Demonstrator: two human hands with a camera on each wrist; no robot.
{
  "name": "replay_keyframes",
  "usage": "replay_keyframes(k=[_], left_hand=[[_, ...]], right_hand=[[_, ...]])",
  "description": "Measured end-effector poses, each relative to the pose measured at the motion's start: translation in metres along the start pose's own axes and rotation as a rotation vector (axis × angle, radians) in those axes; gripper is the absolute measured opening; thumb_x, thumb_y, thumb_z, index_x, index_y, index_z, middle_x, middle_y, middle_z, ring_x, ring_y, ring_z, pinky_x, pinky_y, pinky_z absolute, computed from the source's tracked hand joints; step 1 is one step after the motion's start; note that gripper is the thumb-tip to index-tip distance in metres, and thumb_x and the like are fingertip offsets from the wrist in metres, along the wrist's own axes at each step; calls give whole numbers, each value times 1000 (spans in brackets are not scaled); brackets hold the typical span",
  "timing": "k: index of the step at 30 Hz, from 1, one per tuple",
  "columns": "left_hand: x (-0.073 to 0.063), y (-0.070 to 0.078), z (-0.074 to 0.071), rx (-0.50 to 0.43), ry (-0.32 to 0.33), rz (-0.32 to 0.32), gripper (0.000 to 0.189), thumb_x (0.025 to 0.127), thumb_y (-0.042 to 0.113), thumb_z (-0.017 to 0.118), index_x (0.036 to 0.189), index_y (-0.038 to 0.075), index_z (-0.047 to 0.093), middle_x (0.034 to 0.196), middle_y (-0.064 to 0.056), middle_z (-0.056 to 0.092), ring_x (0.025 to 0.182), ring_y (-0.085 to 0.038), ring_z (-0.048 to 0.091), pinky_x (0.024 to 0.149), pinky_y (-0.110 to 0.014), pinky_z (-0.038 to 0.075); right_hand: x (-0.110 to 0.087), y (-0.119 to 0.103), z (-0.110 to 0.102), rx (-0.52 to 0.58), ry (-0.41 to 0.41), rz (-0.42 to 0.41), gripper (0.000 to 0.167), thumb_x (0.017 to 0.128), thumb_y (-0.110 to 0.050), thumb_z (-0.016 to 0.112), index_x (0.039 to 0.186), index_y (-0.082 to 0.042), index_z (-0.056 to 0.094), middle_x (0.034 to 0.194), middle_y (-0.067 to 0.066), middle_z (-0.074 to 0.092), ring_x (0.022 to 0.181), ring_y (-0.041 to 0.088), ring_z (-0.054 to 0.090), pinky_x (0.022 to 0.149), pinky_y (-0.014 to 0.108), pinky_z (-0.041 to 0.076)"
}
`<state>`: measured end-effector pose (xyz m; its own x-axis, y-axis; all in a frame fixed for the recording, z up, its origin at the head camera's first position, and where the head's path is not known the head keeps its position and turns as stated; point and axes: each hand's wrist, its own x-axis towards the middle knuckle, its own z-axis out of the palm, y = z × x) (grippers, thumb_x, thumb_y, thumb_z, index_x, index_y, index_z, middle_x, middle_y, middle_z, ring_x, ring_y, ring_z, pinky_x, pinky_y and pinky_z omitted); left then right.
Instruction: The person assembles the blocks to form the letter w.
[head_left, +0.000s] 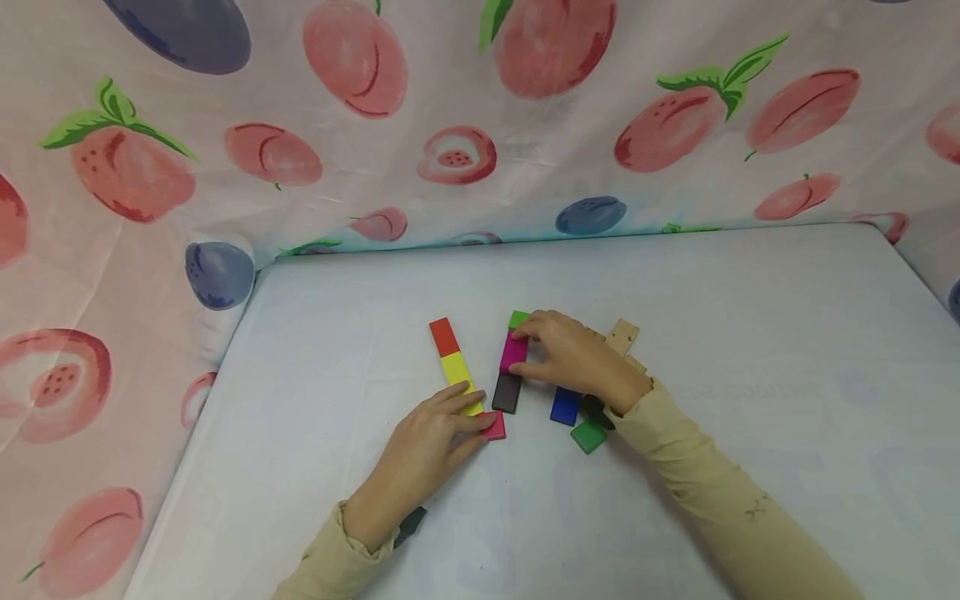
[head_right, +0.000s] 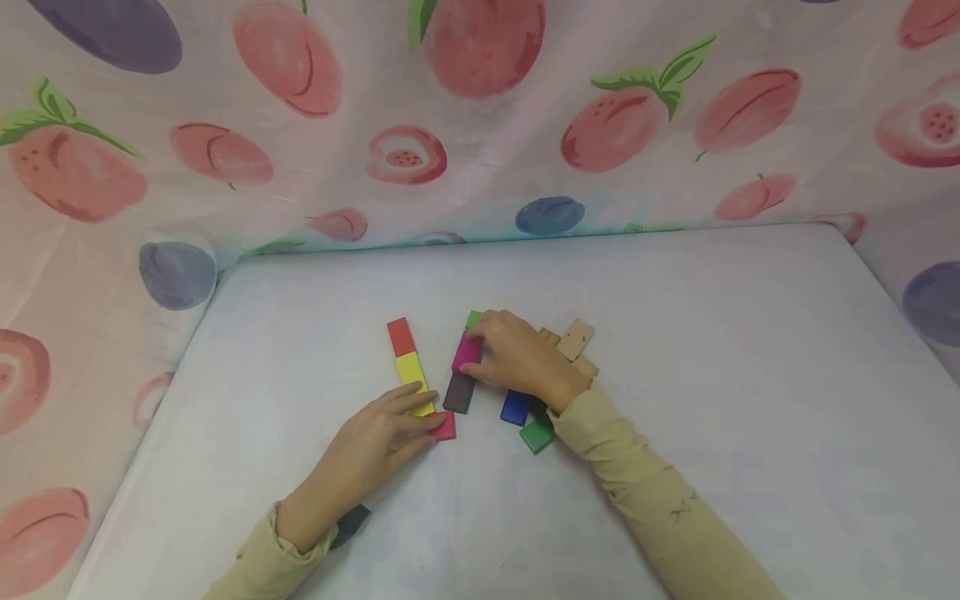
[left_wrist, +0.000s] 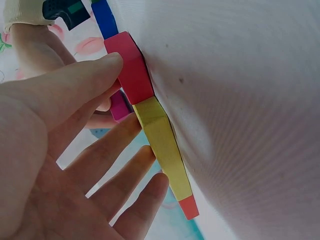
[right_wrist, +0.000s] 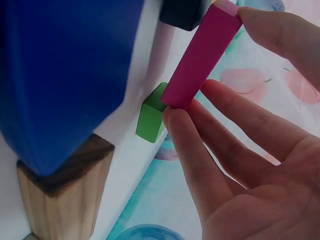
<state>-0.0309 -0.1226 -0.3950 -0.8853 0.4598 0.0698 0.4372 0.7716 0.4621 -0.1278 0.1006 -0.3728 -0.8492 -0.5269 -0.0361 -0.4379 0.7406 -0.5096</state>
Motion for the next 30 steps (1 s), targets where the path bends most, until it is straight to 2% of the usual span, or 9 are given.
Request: replay_keyframes(k=[14, 30], left_hand=[[0, 0, 0, 4, 4, 3, 27, 85, 19, 80, 111, 21, 78, 133, 1, 65, 138, -21, 48, 108, -43, 46], [0, 0, 0, -1, 7, 6, 28, 84, 19, 81, 111, 21, 78, 132, 0, 65, 137, -22, 49, 108, -44, 46]], right_hand=[[6, 7, 0, 14, 14, 3, 48, 84, -31, 80, 118, 1, 70, 109, 11, 68, 99, 24, 62, 94, 39, 54], [10, 10, 0, 7, 22, 29, 47, 85, -30, 79, 120, 1, 69, 114, 13, 68, 107, 28, 61, 101, 44, 51]])
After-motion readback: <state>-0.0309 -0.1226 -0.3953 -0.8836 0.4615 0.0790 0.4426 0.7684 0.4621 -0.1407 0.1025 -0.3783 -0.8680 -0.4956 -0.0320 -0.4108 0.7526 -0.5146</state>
